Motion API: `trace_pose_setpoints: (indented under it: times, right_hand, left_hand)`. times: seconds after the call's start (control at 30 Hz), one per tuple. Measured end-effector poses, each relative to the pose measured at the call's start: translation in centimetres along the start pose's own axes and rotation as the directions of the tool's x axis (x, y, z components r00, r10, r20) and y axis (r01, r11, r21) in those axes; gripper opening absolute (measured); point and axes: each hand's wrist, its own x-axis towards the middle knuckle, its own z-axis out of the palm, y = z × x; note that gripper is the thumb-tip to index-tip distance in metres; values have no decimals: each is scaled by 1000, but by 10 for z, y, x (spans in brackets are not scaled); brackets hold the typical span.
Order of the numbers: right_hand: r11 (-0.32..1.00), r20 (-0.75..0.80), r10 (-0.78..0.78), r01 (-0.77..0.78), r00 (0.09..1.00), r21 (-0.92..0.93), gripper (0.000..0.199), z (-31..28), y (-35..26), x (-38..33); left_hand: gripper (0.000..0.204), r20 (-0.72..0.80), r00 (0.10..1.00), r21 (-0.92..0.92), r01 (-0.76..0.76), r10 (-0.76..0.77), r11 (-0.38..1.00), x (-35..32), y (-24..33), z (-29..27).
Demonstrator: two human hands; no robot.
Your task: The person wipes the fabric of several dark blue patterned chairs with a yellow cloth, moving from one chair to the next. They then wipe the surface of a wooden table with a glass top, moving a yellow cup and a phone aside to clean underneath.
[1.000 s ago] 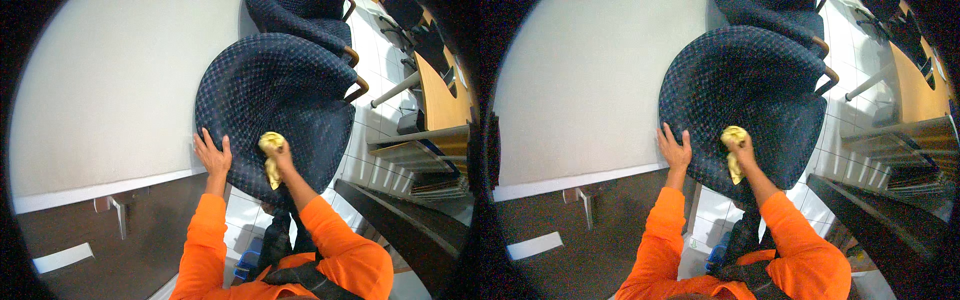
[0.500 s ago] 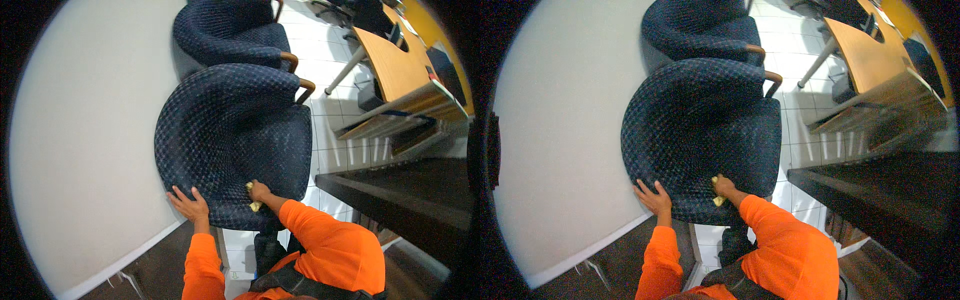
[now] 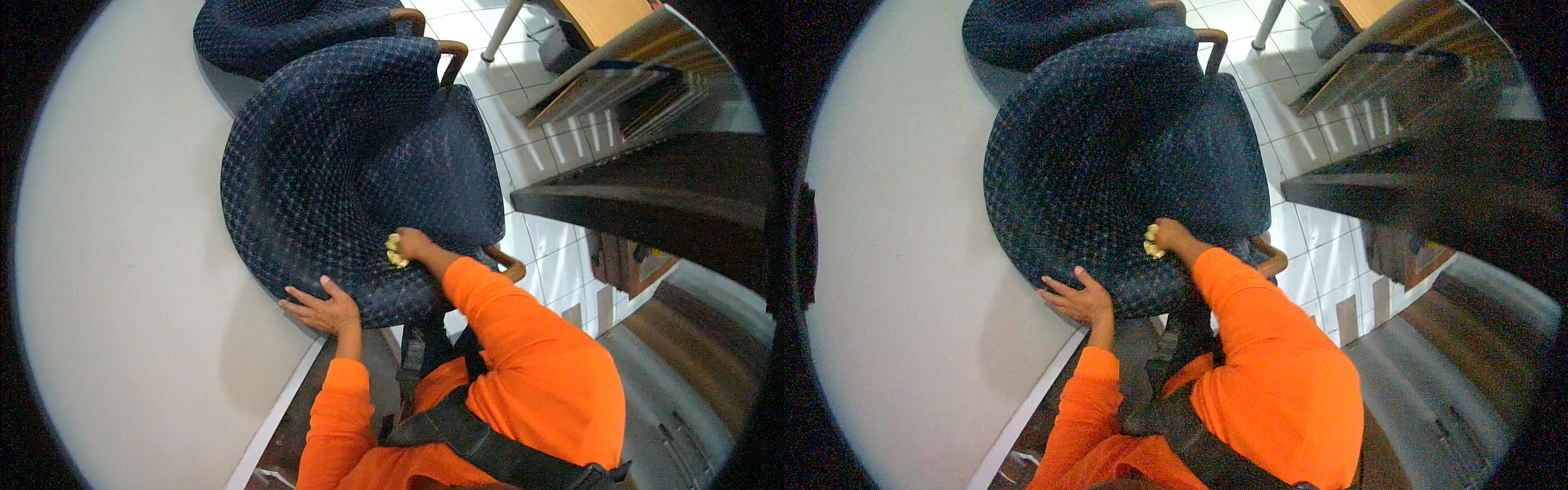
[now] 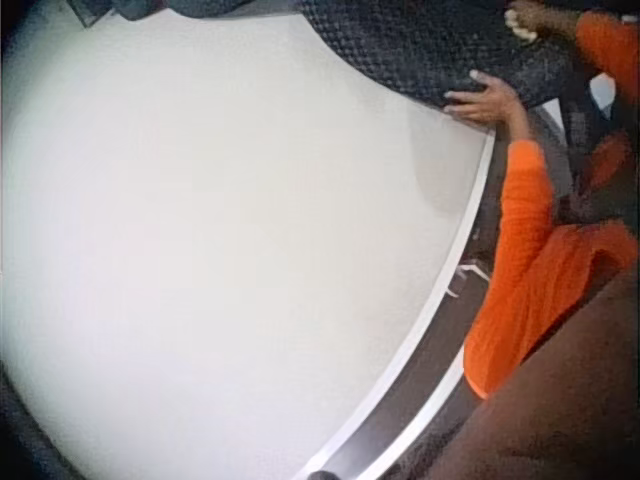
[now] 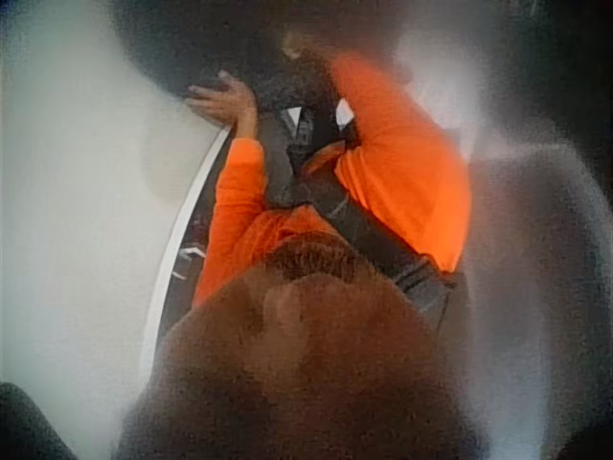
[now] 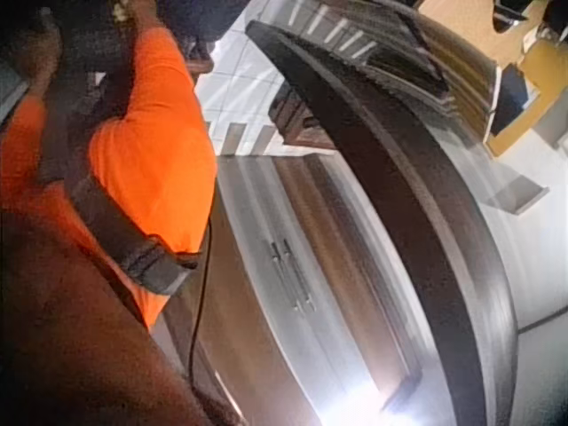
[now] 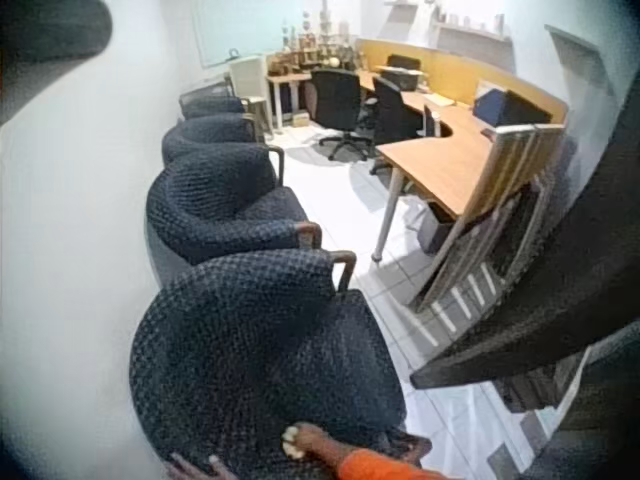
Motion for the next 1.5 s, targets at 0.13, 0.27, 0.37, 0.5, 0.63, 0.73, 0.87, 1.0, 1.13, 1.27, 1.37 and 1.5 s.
trace_pose_setpoints:
  times: [0.13,0.27,0.37,0.5,0.63,0.73,0.87,1.0,1.13,1.27,1.37,1.5]
  right_hand:
    - [961,27,278,-277,960,-13,48,-10,56,-25]
    - [899,-82,434,-437,897,-29,34,-47,43,-77]
    - [871,-193,426,-458,884,-178,28,-73,69,-127]
    - [808,-361,481,-564,799,-169,25,-89,133,-193]
    - [824,-594,561,-455,577,336,44,-74,262,-300]
    - [606,-435,736,-220,518,764,50,-31,276,-350]
    - [759,-394,474,-592,787,-270,48,104,488,-553]
    - [868,56,489,-480,870,-125,28,263,364,-482]
    - [885,-144,399,-422,905,-197,31,409,382,-557]
    - [242,-179,969,-806,171,541,37,476,421,-622]
    - [50,245,813,-482,529,875,34,392,361,-578]
    - [-40,-28,688,77,725,996,34,325,360,-634]
  left_hand:
    - [80,37,999,-29,-11,12,1000,-2,0,3]
    - [82,63,998,-15,5,-4,1000,4,-3,-5]
    - [85,88,996,-55,-5,10,998,-3,3,-6]
    - [86,83,996,-43,26,-23,999,4,-14,-5]
    - [86,226,974,-133,58,-27,989,-6,-2,-15]
    - [85,169,986,-244,33,9,969,14,-37,-18]
    - [84,353,919,-496,26,174,868,-85,4,-2]
    - [85,298,939,-232,-102,170,967,-79,-53,-64]
    - [81,487,853,-232,-80,186,970,-160,-25,-68]
    - [73,825,295,-431,-224,482,874,-238,36,-37]
    - [74,882,-15,-454,-295,471,841,-215,44,-50]
    - [67,733,-150,-651,-441,664,618,-276,115,-78]
